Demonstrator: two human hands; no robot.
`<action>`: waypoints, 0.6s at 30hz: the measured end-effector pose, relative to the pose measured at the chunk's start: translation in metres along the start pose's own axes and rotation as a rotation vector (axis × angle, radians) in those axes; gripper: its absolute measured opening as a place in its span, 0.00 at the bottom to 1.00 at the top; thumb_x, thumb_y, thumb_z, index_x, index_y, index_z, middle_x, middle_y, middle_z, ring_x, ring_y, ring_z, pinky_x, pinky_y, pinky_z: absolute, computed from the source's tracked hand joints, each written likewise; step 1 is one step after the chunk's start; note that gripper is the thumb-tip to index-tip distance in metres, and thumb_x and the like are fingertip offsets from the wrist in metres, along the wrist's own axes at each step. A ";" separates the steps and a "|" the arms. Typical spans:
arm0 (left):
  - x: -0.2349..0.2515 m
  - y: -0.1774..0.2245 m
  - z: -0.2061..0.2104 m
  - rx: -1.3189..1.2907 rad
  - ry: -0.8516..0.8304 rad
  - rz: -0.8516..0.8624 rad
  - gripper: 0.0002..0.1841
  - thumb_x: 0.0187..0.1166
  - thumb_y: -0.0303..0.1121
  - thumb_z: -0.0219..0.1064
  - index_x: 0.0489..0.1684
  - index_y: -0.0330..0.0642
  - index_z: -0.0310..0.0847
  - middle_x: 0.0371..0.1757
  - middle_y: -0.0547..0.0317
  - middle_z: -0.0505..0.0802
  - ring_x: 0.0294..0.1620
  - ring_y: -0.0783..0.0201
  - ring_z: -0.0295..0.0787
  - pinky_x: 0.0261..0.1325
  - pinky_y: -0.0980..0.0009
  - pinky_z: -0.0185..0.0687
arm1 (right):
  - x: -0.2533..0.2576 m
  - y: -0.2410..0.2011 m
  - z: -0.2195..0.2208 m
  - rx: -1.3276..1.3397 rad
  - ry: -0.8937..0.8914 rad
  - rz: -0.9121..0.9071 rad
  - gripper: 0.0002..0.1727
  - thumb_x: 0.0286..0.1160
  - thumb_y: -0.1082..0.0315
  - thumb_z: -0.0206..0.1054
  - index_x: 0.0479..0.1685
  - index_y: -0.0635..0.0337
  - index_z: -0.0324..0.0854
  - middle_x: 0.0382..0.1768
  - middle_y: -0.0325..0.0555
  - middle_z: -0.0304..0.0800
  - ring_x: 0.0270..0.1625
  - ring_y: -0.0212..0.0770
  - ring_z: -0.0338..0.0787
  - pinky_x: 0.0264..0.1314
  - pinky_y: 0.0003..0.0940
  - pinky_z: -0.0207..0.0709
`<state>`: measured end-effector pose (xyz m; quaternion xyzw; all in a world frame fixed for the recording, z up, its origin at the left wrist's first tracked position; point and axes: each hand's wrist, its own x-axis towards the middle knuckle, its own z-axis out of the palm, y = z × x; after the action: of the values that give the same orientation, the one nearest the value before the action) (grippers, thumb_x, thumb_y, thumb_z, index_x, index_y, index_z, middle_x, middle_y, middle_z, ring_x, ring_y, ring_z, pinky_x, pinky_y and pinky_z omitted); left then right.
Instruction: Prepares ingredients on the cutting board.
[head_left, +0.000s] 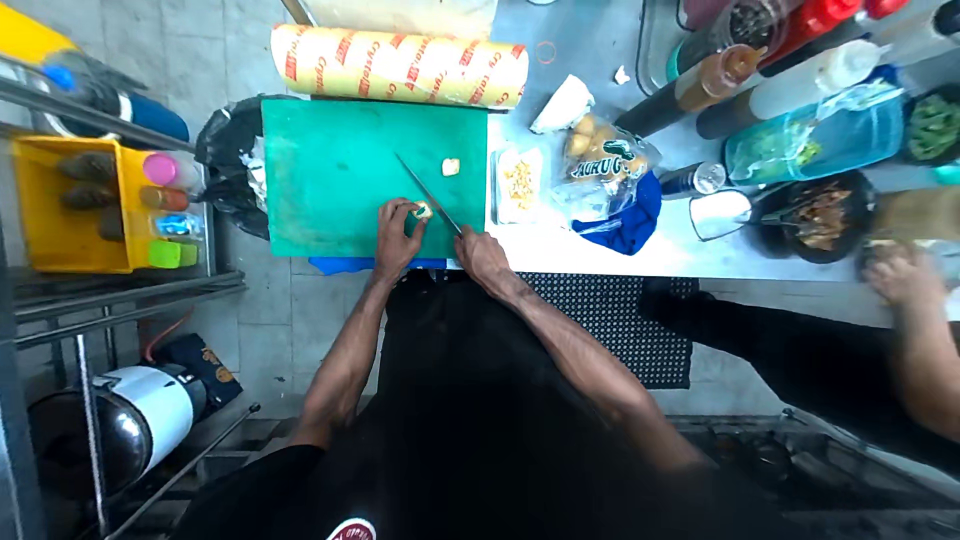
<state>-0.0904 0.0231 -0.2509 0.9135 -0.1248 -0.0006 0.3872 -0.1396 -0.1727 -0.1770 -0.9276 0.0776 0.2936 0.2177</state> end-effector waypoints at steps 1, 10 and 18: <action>0.002 -0.002 0.002 0.029 -0.015 0.032 0.15 0.81 0.42 0.69 0.56 0.43 0.88 0.65 0.49 0.88 0.71 0.50 0.81 0.76 0.57 0.76 | 0.002 -0.008 0.001 -0.029 -0.005 0.001 0.22 0.92 0.51 0.49 0.66 0.56 0.78 0.43 0.60 0.91 0.47 0.62 0.94 0.45 0.59 0.87; 0.016 -0.014 0.003 0.076 -0.090 0.179 0.11 0.81 0.35 0.66 0.47 0.36 0.87 0.57 0.45 0.90 0.65 0.47 0.84 0.71 0.58 0.79 | -0.022 -0.047 -0.022 -0.265 -0.085 0.082 0.14 0.89 0.65 0.53 0.62 0.62 0.75 0.42 0.61 0.90 0.45 0.63 0.94 0.40 0.57 0.87; 0.016 -0.022 0.004 0.017 -0.040 0.196 0.10 0.80 0.35 0.68 0.45 0.37 0.88 0.55 0.45 0.91 0.65 0.50 0.86 0.72 0.60 0.80 | 0.025 -0.040 0.021 -0.180 0.007 0.037 0.14 0.89 0.64 0.52 0.63 0.60 0.75 0.40 0.61 0.91 0.44 0.63 0.95 0.39 0.58 0.87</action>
<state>-0.0708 0.0312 -0.2678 0.8998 -0.2216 0.0200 0.3752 -0.1189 -0.1273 -0.1928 -0.9427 0.0687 0.3003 0.1277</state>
